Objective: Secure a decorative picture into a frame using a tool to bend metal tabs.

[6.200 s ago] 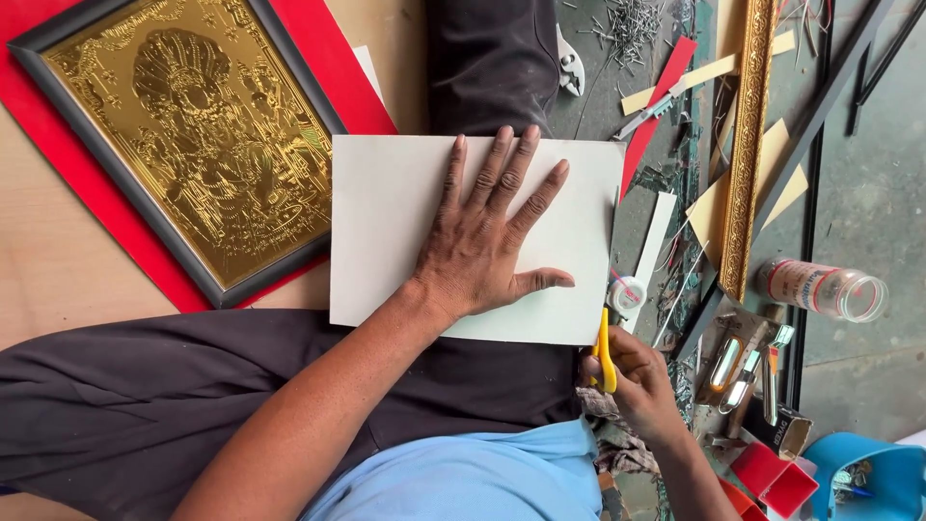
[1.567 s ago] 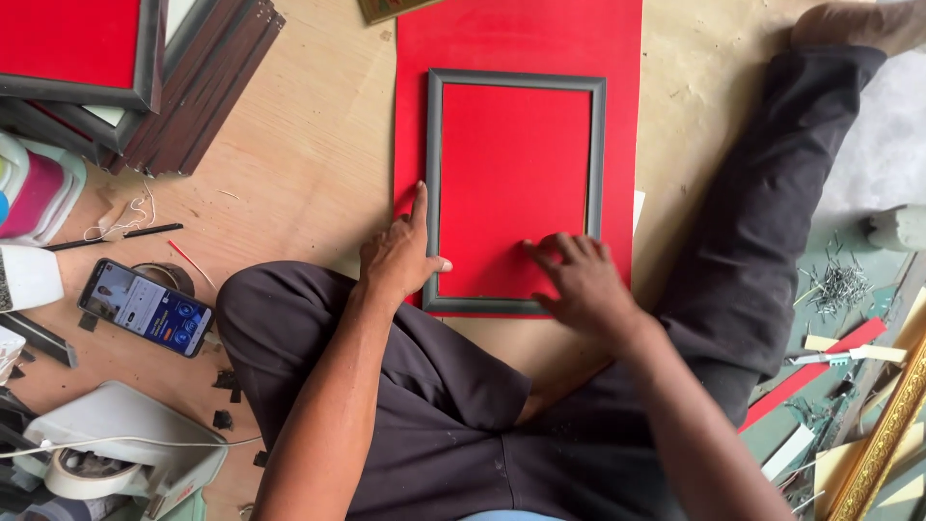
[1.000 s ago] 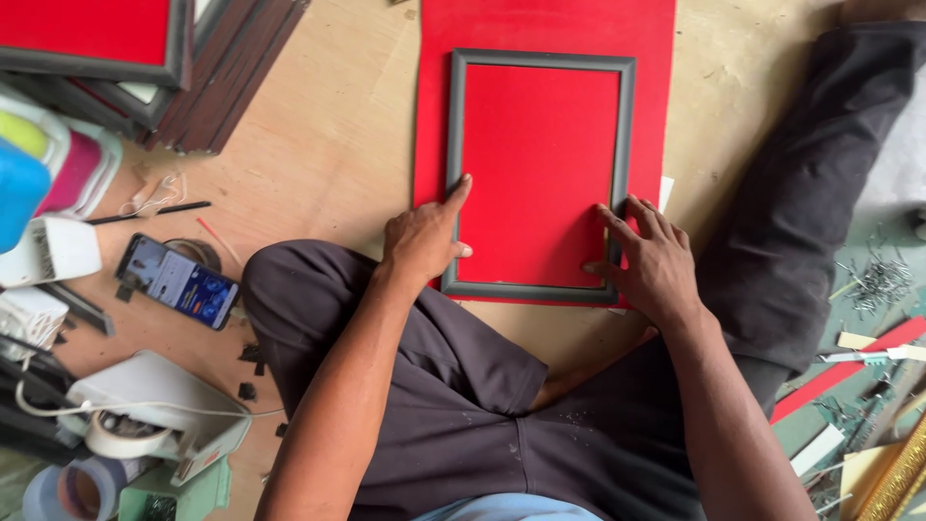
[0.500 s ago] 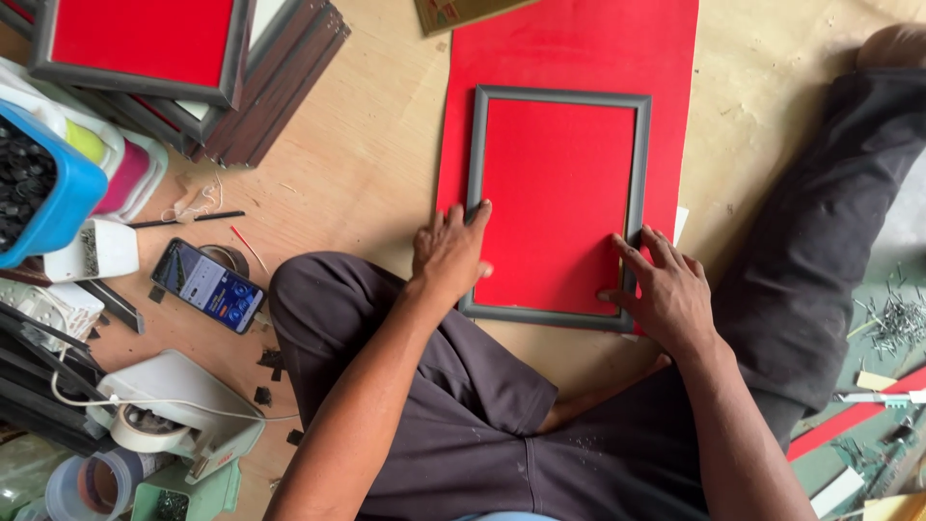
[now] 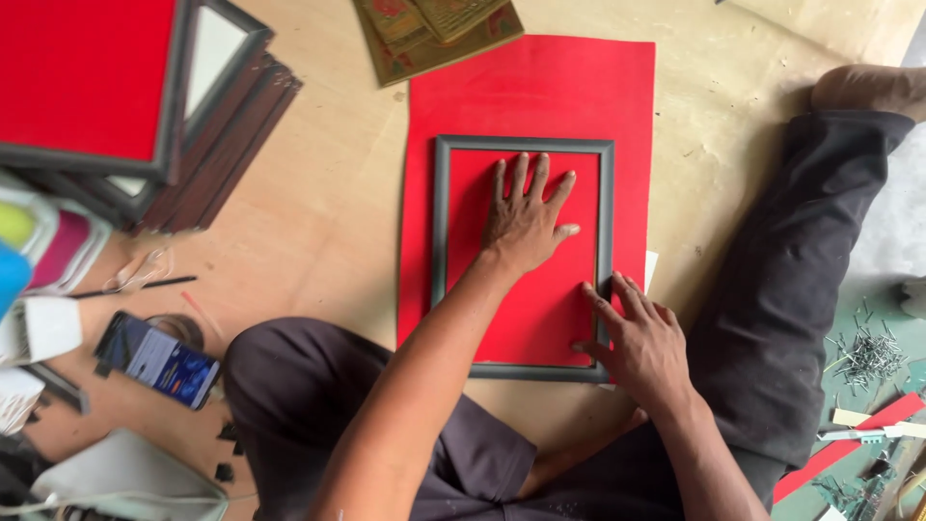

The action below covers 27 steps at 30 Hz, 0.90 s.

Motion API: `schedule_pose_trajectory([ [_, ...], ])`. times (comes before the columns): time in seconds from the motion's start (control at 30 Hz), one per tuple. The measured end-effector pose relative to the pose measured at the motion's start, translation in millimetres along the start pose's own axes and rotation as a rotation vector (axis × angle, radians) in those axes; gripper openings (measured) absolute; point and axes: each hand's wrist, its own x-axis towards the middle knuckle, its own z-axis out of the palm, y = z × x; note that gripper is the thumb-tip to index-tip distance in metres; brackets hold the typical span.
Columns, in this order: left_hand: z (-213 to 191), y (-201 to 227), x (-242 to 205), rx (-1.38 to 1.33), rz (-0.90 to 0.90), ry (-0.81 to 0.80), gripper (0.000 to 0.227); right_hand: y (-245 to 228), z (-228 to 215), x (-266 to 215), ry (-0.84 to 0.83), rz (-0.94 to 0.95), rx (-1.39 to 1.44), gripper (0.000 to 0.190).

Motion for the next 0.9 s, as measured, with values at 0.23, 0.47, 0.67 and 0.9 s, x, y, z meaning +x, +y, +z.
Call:
schedule_pose_trajectory([
  [0.23, 11, 8, -1, 0.006, -0.024, 0.209, 0.074, -2, -12, 2, -0.039, 0.029, 0.091, 0.079],
  [0.47, 30, -2, 4, 0.141, 0.046, 0.297, 0.075, 54, -43, -40, 0.702, 0.089, 0.538, 0.037],
  [0.67, 21, 0, 8, 0.1, 0.048, 0.276, 0.058, 219, 7, -144, 0.83, 0.808, 0.678, 0.018],
  [0.9, 21, 0, 18, 0.021, 0.022, 0.27, 0.045, 285, 51, -165, 0.629, 0.692, 0.221, 0.02],
])
